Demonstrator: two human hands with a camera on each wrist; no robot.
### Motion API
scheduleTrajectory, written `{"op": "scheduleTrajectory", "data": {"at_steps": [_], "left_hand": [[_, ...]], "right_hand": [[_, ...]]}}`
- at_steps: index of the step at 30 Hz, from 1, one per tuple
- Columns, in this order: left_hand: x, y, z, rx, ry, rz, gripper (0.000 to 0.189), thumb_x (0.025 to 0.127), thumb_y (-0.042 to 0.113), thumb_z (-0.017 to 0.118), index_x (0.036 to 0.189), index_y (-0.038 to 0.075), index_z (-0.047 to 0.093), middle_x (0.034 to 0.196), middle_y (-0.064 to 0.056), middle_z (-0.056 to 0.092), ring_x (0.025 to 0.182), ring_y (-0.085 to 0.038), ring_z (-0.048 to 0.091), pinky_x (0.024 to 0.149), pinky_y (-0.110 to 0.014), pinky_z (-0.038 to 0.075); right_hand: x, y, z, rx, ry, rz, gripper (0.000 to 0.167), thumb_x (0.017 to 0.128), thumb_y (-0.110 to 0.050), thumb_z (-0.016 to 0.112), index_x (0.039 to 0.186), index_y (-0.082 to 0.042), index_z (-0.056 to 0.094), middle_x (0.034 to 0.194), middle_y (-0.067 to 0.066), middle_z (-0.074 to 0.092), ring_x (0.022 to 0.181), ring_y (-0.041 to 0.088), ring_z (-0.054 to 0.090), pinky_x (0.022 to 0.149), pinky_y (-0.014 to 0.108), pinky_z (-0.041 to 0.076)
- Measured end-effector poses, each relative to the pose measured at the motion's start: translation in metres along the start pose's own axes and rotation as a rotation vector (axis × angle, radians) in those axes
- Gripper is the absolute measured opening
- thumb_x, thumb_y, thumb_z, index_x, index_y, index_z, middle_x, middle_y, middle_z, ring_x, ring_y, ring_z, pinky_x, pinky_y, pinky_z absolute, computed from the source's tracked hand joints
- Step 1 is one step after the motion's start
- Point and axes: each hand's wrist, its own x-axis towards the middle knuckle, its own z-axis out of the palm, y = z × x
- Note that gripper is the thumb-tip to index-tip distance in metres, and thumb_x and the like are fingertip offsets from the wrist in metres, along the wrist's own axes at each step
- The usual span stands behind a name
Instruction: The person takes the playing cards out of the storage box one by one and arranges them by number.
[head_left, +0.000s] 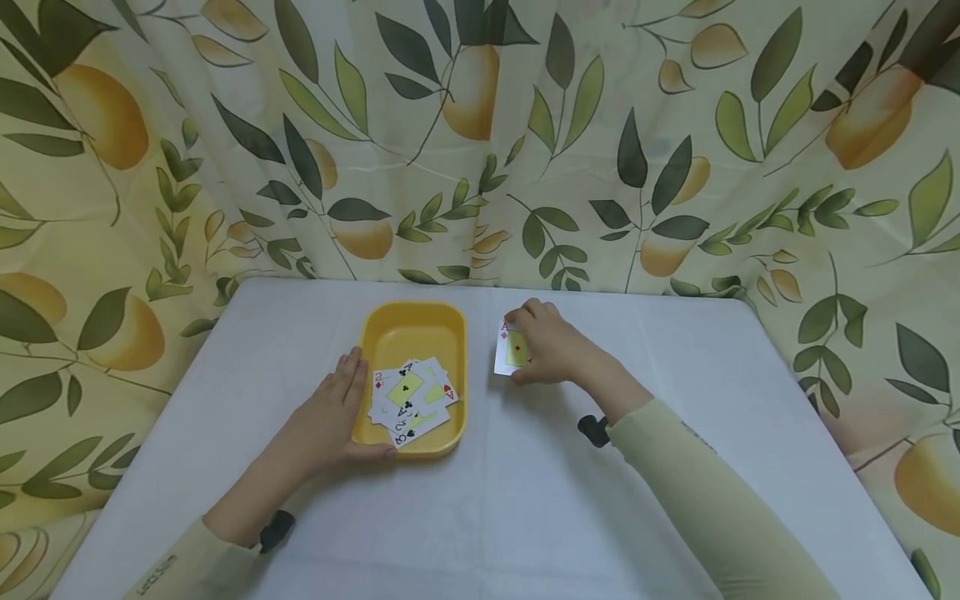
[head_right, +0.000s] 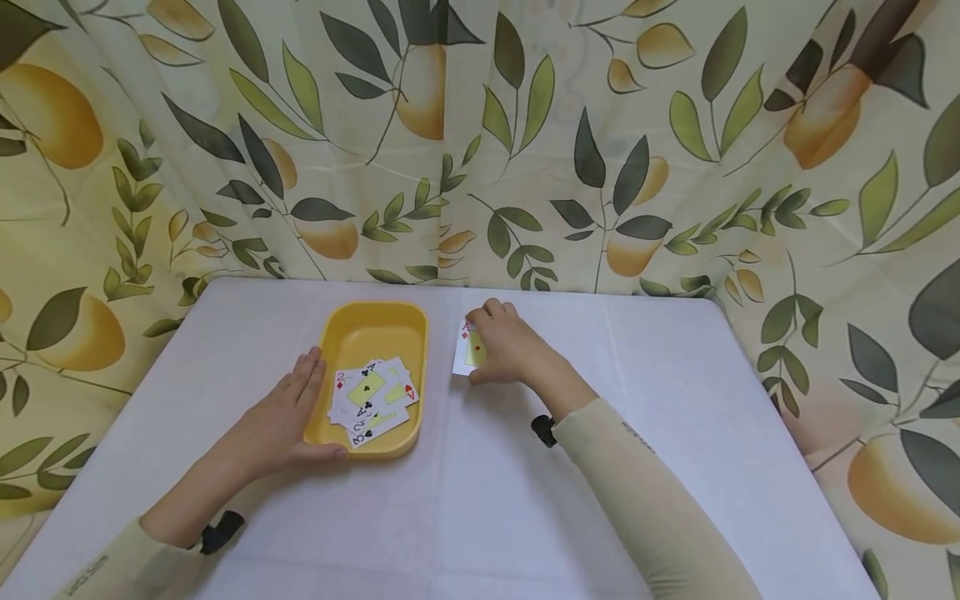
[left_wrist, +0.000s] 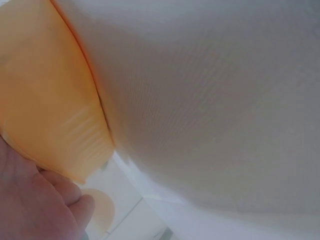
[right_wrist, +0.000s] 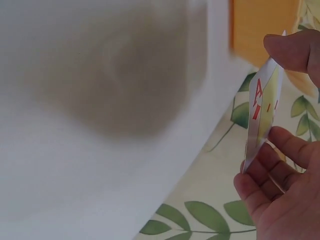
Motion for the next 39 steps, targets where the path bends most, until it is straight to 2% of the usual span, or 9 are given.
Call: {"op": "scheduleTrajectory", "data": {"at_steps": [9, 17, 27, 34, 39], "left_hand": [[-0.004, -0.001, 0.000, 0.007, -0.002, -0.010, 0.141, 0.066, 0.095, 0.051, 0.157, -0.005, 0.010, 0.167, -0.019, -0.001, 0.154, -0.035, 0.007, 0.122, -0.050, 0.021], [-0.006, 0.000, -0.002, 0.005, -0.006, -0.017, 0.141, 0.067, 0.095, 0.049, 0.157, -0.005, 0.010, 0.167, -0.020, -0.001, 0.154, -0.036, 0.009, 0.122, -0.049, 0.022], [-0.002, -0.001, -0.004, 0.010, -0.029, -0.026, 0.141, 0.066, 0.095, 0.049, 0.157, -0.005, 0.010, 0.167, -0.020, -0.001, 0.154, -0.035, 0.008, 0.122, -0.048, 0.021], [0.002, -0.001, -0.003, 0.001, -0.028, -0.007, 0.140, 0.067, 0.094, 0.052, 0.157, -0.005, 0.009, 0.167, -0.019, -0.002, 0.154, -0.034, 0.007, 0.123, -0.047, 0.021], [0.002, -0.001, -0.003, 0.001, -0.039, -0.015, 0.140, 0.067, 0.094, 0.052, 0.157, -0.005, 0.008, 0.167, -0.019, -0.003, 0.154, -0.034, 0.006, 0.123, -0.046, 0.020]], "right_hand": [[0.005, 0.009, 0.002, 0.018, -0.022, 0.033, 0.086, 0.067, -0.030, 0.087, 0.140, -0.006, 0.050, 0.132, 0.011, 0.047, 0.115, 0.028, 0.041, 0.093, 0.038, 0.046], [0.017, 0.013, 0.007, 0.043, -0.040, 0.034, 0.082, 0.069, -0.027, 0.086, 0.140, -0.005, 0.050, 0.134, 0.014, 0.046, 0.115, 0.030, 0.042, 0.094, 0.041, 0.045], [0.044, 0.024, 0.021, 0.047, -0.124, 0.112, 0.084, 0.072, -0.027, 0.086, 0.144, -0.006, 0.047, 0.138, 0.014, 0.043, 0.120, 0.029, 0.041, 0.103, 0.044, 0.043], [0.050, 0.032, 0.029, 0.059, -0.174, 0.175, 0.084, 0.074, -0.028, 0.084, 0.146, -0.008, 0.045, 0.142, 0.015, 0.040, 0.121, 0.030, 0.040, 0.103, 0.047, 0.043], [0.053, 0.034, 0.031, 0.081, -0.172, 0.172, 0.082, 0.075, -0.026, 0.082, 0.146, -0.009, 0.046, 0.144, 0.016, 0.039, 0.123, 0.032, 0.039, 0.103, 0.051, 0.043]]}}
